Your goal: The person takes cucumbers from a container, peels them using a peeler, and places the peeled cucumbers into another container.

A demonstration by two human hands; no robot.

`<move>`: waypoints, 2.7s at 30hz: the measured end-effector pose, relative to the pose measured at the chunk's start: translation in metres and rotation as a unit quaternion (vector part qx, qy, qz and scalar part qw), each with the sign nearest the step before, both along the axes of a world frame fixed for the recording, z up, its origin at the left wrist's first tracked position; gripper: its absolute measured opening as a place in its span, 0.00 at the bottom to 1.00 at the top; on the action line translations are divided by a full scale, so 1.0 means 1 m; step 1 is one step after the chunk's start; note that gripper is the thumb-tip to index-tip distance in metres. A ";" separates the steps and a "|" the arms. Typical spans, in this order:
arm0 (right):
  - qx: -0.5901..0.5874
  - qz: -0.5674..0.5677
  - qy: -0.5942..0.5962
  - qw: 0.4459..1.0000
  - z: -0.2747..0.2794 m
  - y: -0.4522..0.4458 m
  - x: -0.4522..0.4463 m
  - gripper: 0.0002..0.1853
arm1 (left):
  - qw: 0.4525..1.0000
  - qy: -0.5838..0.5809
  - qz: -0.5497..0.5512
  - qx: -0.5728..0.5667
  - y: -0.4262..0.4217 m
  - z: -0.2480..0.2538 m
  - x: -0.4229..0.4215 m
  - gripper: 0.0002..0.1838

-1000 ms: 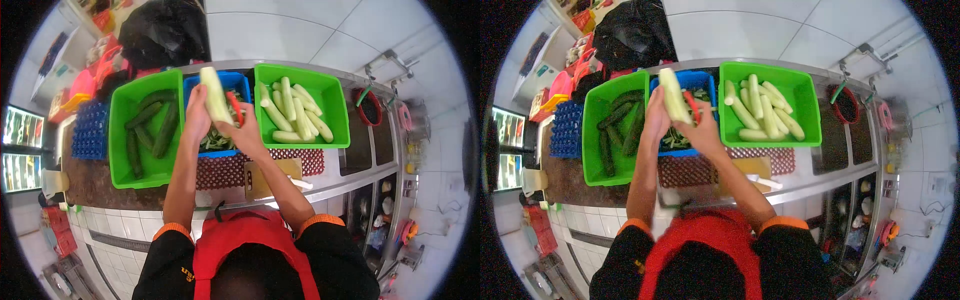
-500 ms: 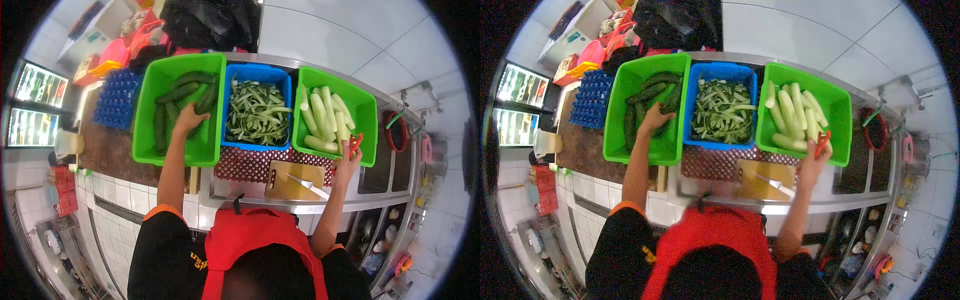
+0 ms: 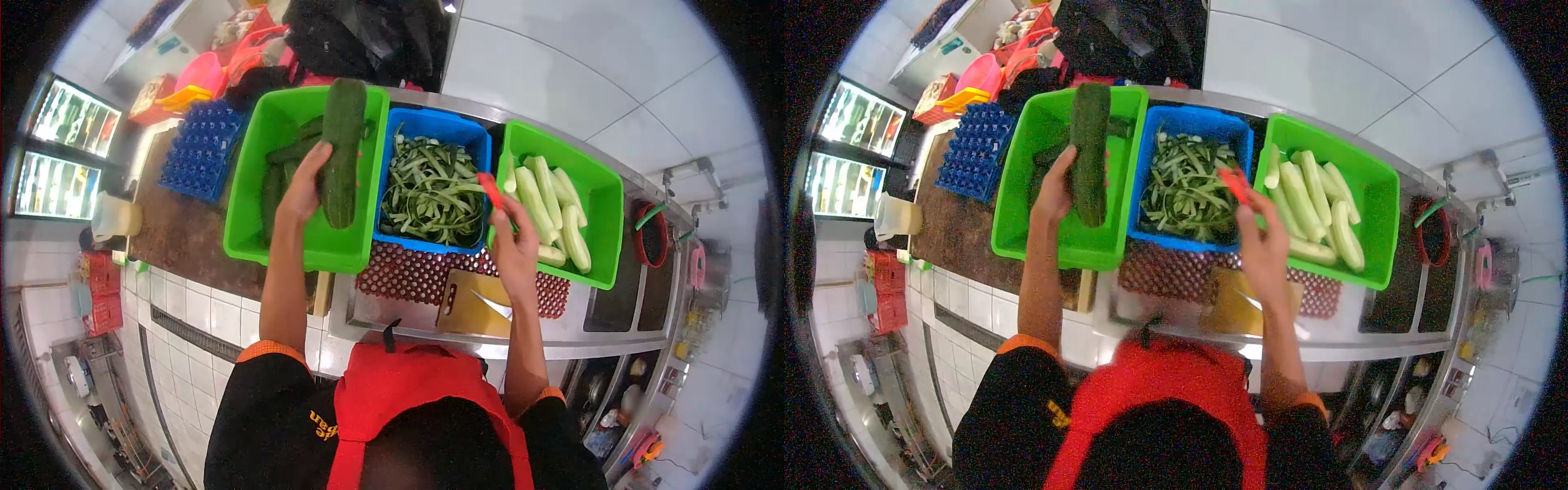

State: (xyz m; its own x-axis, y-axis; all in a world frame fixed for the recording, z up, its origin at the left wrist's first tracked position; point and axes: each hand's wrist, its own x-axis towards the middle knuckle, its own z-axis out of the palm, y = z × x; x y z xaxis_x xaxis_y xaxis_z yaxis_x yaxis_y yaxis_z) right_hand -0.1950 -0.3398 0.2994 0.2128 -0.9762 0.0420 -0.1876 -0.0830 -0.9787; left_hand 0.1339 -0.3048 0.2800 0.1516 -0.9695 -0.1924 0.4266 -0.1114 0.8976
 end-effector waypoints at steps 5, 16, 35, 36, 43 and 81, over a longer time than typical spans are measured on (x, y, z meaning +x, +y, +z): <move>-0.225 0.049 0.080 0.970 0.071 -0.039 0.068 0.11 | 0.998 0.011 -0.029 -0.048 -0.025 0.006 -0.043 0.34; -0.368 0.070 0.117 0.920 0.091 -0.075 0.098 0.07 | 0.996 0.007 0.006 -0.089 -0.041 0.007 -0.064 0.32; -0.198 0.153 0.074 0.965 0.016 -0.040 0.075 0.09 | 0.990 0.094 0.089 -0.047 -0.083 -0.003 0.013 0.34; -0.218 0.146 0.088 0.961 0.027 -0.049 0.081 0.09 | 0.990 0.093 0.089 -0.050 -0.079 -0.001 0.007 0.34; -0.367 0.072 0.096 0.922 0.066 -0.097 0.116 0.10 | 0.998 0.057 0.004 0.029 -0.050 0.014 -0.050 0.32; -0.383 0.092 0.089 0.915 0.074 -0.103 0.128 0.09 | 0.996 -0.024 0.074 -0.049 -0.056 0.017 -0.058 0.30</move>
